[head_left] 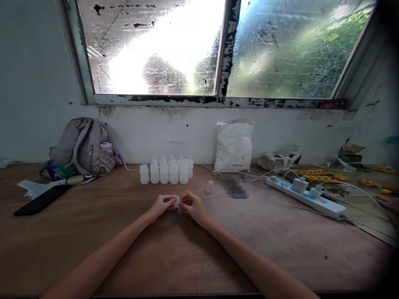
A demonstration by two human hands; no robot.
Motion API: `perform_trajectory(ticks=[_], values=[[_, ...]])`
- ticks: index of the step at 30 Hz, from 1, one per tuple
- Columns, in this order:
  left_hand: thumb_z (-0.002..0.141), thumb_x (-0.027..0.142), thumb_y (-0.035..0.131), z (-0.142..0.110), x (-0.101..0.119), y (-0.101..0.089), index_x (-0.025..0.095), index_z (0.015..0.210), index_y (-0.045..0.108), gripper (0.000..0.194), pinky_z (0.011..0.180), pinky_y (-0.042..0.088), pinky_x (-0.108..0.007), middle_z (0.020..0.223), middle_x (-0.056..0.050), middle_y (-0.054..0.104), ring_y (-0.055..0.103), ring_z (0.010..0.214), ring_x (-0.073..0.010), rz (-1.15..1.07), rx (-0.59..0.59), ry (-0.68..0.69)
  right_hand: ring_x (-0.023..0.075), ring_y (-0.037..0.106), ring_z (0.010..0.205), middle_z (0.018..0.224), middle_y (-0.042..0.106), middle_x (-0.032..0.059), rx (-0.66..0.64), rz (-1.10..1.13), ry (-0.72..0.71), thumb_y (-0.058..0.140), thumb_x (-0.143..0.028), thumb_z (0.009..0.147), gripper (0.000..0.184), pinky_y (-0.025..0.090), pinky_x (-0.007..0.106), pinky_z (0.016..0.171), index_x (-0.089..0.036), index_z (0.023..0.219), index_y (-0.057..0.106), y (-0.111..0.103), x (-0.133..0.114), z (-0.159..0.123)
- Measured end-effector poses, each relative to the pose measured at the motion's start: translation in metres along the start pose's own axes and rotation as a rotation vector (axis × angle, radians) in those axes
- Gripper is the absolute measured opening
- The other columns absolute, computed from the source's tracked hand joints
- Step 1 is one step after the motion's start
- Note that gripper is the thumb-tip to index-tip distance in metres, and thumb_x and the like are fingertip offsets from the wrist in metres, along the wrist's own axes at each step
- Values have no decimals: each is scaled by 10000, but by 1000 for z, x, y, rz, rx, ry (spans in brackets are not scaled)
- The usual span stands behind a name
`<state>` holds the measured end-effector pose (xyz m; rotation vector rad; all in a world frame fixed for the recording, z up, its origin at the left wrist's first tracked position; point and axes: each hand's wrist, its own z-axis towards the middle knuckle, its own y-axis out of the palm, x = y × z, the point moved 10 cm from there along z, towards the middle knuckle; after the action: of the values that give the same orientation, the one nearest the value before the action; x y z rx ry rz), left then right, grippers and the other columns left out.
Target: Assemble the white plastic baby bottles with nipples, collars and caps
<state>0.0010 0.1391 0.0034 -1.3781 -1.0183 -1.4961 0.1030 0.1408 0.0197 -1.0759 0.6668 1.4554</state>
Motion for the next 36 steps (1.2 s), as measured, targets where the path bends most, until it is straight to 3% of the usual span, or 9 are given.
perform_trajectory(ticks=[4,10,17,20,24,30,32,36], values=[[666,434,605,3,-3,1,134,964,635,423,802,459,-348,888,-81,644,575,862,-209,-36,-40,1,113,555,514,609,585,-18,-52,25,15,605,-323,660,194,465,244,515,-168,750,530,4,2,0],[669,392,625,3,-2,-12,140,963,615,388,834,456,-348,980,-93,622,569,917,-212,-135,51,28,142,570,628,710,631,28,11,6,15,563,-360,699,233,465,274,619,-157,800,619,1,-12,1],[621,354,677,2,1,-8,168,1002,585,433,817,466,-330,1006,-83,615,556,956,-214,-104,29,41,156,583,624,632,611,0,183,415,213,684,-293,560,202,479,316,662,-164,669,573,-8,9,-1],[620,354,677,2,1,-10,165,998,583,432,810,467,-326,996,-85,613,557,946,-213,-88,37,59,155,572,649,656,619,18,163,340,238,678,-261,562,171,458,310,690,-147,669,608,-6,13,-1],[616,351,681,2,3,-13,162,975,582,417,803,469,-327,999,-88,605,550,952,-215,-88,67,95,171,556,744,764,616,48,137,149,168,598,-233,633,139,440,308,714,-140,728,640,-8,8,1],[607,350,689,3,0,-14,153,949,569,413,799,466,-328,973,-89,607,569,903,-191,-155,67,61,177,540,928,1022,570,51,-71,56,11,634,-196,613,519,442,319,777,-217,1107,476,11,-8,3],[609,362,685,3,-1,-15,150,939,570,408,801,465,-335,957,-91,613,575,888,-187,-181,64,53,174,546,927,1013,578,55,-114,-8,-47,631,-230,640,469,444,314,778,-208,1086,485,16,-15,1],[625,370,672,5,-2,-13,148,924,583,382,825,455,-326,954,-90,618,575,893,-177,-218,18,36,163,583,843,949,604,60,-59,-44,-66,588,-315,700,350,464,305,751,-181,1015,512,12,-18,-1]])
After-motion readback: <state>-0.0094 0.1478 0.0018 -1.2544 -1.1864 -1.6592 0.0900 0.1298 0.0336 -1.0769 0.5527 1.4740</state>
